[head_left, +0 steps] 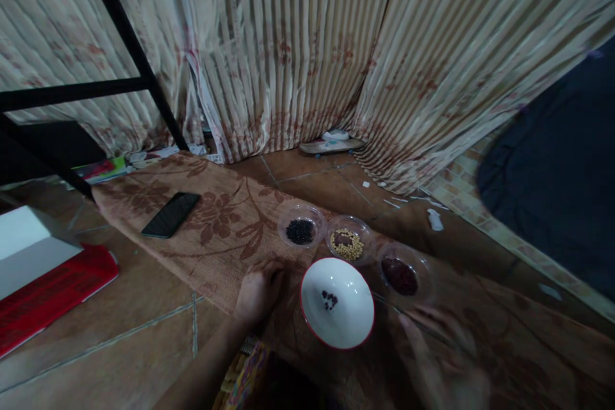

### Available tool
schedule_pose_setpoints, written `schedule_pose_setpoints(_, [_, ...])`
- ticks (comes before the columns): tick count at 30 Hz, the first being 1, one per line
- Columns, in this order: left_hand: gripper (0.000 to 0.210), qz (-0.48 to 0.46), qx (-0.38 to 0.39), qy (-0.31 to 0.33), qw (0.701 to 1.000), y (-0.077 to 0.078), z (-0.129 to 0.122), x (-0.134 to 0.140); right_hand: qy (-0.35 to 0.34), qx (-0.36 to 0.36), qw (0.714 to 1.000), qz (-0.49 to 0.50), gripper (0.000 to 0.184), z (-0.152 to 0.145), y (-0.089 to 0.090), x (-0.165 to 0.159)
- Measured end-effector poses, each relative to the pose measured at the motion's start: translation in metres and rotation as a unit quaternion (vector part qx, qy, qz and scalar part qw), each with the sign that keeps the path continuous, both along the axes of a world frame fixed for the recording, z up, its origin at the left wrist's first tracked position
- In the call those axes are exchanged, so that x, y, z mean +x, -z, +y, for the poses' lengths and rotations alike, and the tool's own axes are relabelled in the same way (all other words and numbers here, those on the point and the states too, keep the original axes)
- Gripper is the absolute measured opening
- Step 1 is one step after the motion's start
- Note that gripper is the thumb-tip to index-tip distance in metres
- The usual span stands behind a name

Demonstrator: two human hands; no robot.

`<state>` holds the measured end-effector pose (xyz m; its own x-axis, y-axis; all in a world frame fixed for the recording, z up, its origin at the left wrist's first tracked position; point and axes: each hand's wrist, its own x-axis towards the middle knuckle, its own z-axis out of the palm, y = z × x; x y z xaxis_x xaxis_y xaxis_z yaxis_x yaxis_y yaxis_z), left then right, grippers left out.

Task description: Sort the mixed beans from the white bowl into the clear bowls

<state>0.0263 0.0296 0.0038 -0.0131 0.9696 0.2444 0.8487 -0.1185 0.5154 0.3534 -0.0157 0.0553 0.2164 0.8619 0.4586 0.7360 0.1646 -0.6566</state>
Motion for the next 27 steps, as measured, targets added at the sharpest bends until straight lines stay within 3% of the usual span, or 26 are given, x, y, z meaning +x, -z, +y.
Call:
schedule_pose_setpoints(4, [0.012,0.002,-0.003,0.0,1.0,-0.002,-0.001,0.001,-0.077,-0.065,0.994,0.029,0.026,-0.015,0.009,-0.032])
schedule_pose_setpoints(12, [0.012,0.003,-0.005,0.005,1.0,-0.005,-0.001,0.003,-0.139,-0.026,0.988,-0.07,0.019,-0.016,0.028,-0.033])
schedule_pose_setpoints(22, [0.012,0.001,-0.004,0.008,1.0,-0.004,-0.001,0.002,-0.104,0.065,0.978,-0.167,0.027,-0.009,0.009,-0.028])
schedule_pose_setpoints(27, [0.014,-0.003,-0.009,0.009,1.0,-0.004,-0.001,0.002,-0.128,0.017,0.984,-0.124,0.02,-0.013,0.008,-0.035])
